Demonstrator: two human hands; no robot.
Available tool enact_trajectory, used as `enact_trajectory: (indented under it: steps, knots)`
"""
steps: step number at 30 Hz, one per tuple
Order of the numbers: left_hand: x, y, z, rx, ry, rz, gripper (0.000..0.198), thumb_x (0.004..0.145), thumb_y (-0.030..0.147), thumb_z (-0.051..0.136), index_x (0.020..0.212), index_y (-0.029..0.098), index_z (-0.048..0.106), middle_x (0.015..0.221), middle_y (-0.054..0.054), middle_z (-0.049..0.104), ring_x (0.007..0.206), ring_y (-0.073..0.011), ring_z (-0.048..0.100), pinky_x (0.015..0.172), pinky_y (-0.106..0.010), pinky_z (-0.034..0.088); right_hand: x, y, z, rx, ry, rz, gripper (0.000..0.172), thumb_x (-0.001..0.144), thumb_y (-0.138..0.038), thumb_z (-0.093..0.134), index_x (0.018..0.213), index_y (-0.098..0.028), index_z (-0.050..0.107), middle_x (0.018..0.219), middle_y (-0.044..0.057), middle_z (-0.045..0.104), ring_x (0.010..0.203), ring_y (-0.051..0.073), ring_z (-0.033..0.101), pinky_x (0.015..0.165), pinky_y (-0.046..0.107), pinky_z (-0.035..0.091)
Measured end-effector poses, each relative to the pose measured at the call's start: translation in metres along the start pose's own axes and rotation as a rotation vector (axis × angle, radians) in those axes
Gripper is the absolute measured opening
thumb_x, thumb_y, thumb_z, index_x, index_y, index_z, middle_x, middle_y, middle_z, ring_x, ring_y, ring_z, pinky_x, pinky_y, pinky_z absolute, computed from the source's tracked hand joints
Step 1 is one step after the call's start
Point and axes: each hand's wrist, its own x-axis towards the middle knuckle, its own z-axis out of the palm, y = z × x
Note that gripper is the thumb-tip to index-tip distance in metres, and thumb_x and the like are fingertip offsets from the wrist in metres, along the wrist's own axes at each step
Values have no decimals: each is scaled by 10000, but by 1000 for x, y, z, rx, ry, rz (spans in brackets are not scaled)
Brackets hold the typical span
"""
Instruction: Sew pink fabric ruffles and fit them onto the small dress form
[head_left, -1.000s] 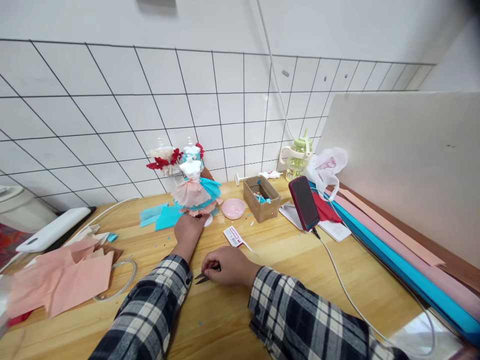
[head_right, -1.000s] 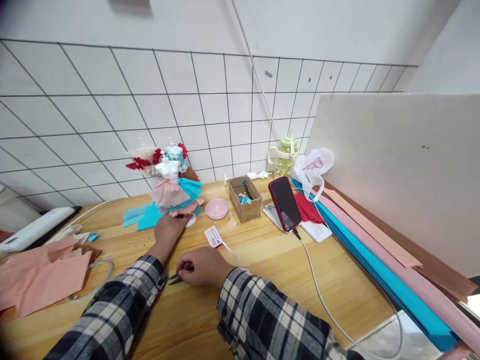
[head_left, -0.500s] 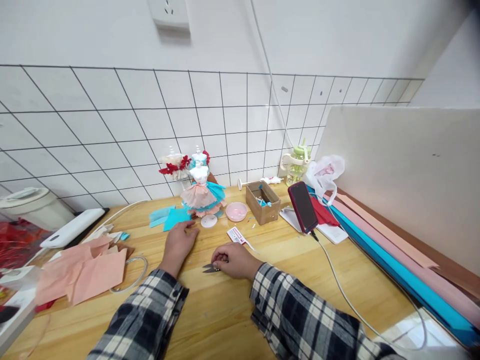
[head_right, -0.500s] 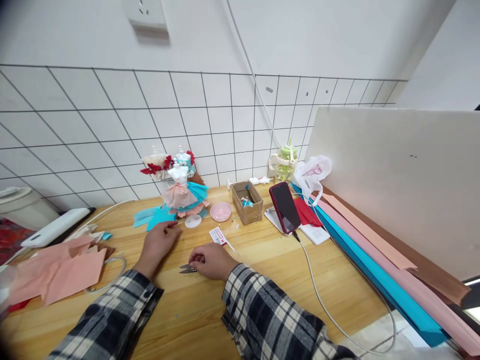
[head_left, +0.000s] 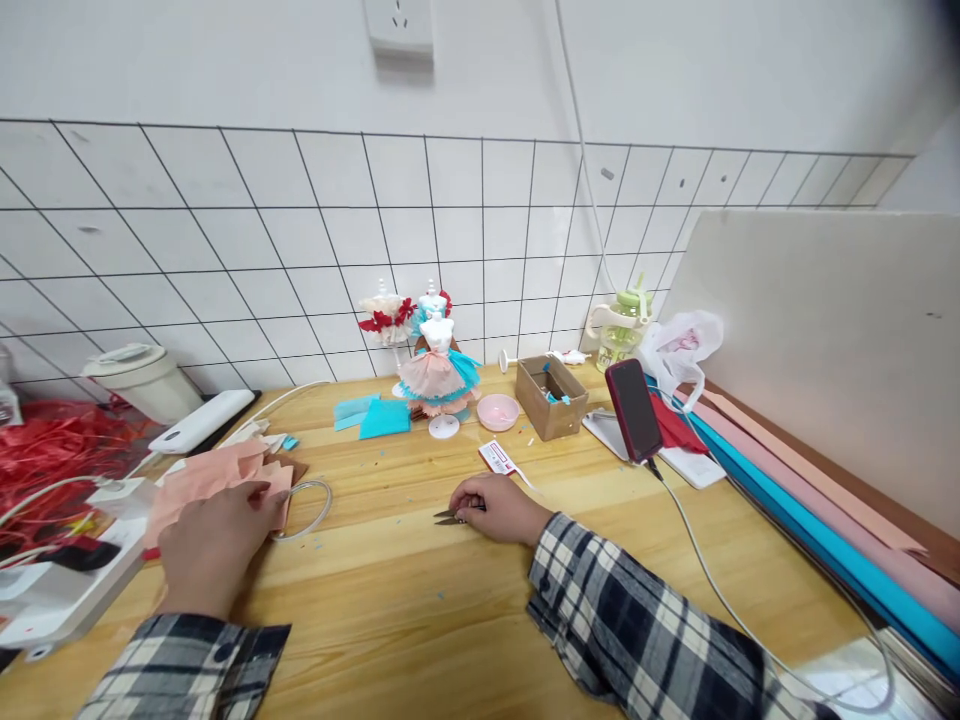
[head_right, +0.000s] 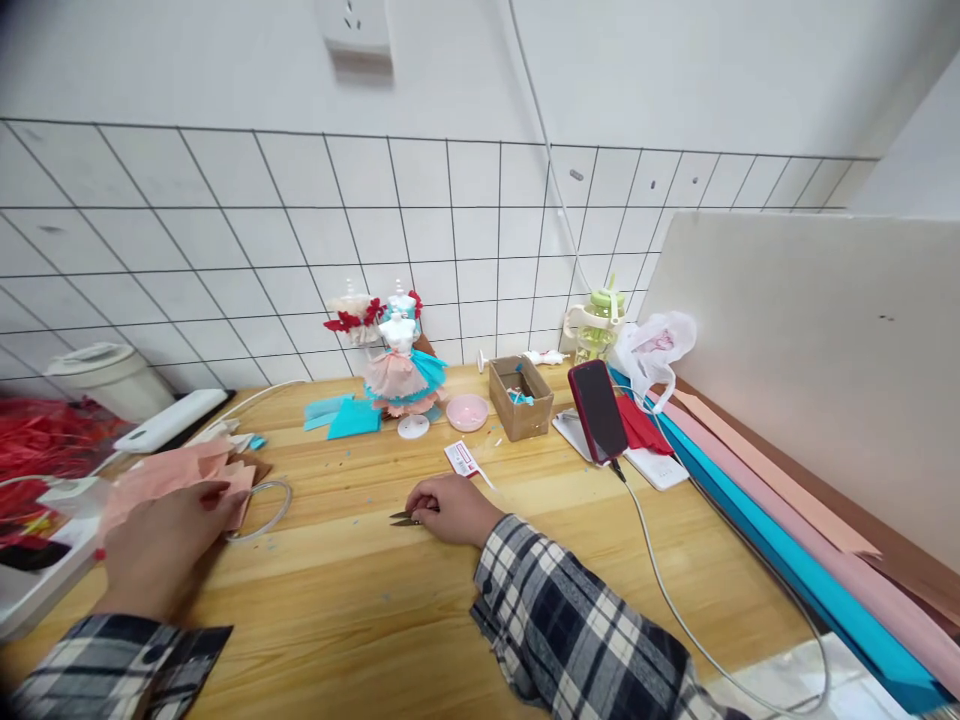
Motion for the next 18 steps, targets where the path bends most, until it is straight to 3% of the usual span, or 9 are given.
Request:
enact_trajectory:
  steps: [3,7,10,13,14,16,18]
  knots:
    - [-1,4,2,224,-80,56,377,805,576,479,919,328,739,904,-66,726,883,-330,621,756,-437,453,1,1,0,11,-2,18,160,767,-84,626,872,-172,710,769,3,670,694,108,602,622,193,452]
    - [-1,2,-3,249,40,102,419,856,561,395,881,333,746,863,-49,729,838,-307,631,713,-397,466,1,2,0,18,-9,36,160,783,-92,617,883,-176,710,770,3,673,692,108,603,612,191,455]
    - [-3,4,-7,61,152,248,456,868,533,372,927,276,745,900,-65,740,901,-310,636,769,-406,483,1,1,0,-16,7,36,165,791,-95,612,890,-183,710,775,4,682,696,114,609,614,199,455]
    - [-18,26,-7,-370,163,367,433,842,532,430,927,235,733,1014,-62,742,1034,-277,624,919,-382,464,2,-1,-2,-172,82,-4,174,791,-94,615,881,-204,715,805,7,699,767,139,616,710,242,453]
    - [-27,38,-5,-526,92,350,432,802,576,487,919,240,732,1029,-56,742,1034,-270,628,922,-365,469,2,-1,-3,-236,107,-13,168,799,-106,617,883,-214,716,826,9,705,806,152,616,748,260,446]
    - [-49,64,1,-829,-118,182,519,694,665,595,931,224,730,960,-61,754,933,-270,656,828,-348,512,3,-1,-8,-351,149,2,148,829,-148,614,903,-230,713,880,20,712,865,176,610,790,290,431]
    - [-73,89,11,-1156,-338,52,625,670,719,592,962,181,717,872,-74,752,797,-248,667,709,-332,523,2,-1,-13,-450,197,49,135,859,-180,599,917,-232,709,908,40,706,892,197,598,801,312,424]
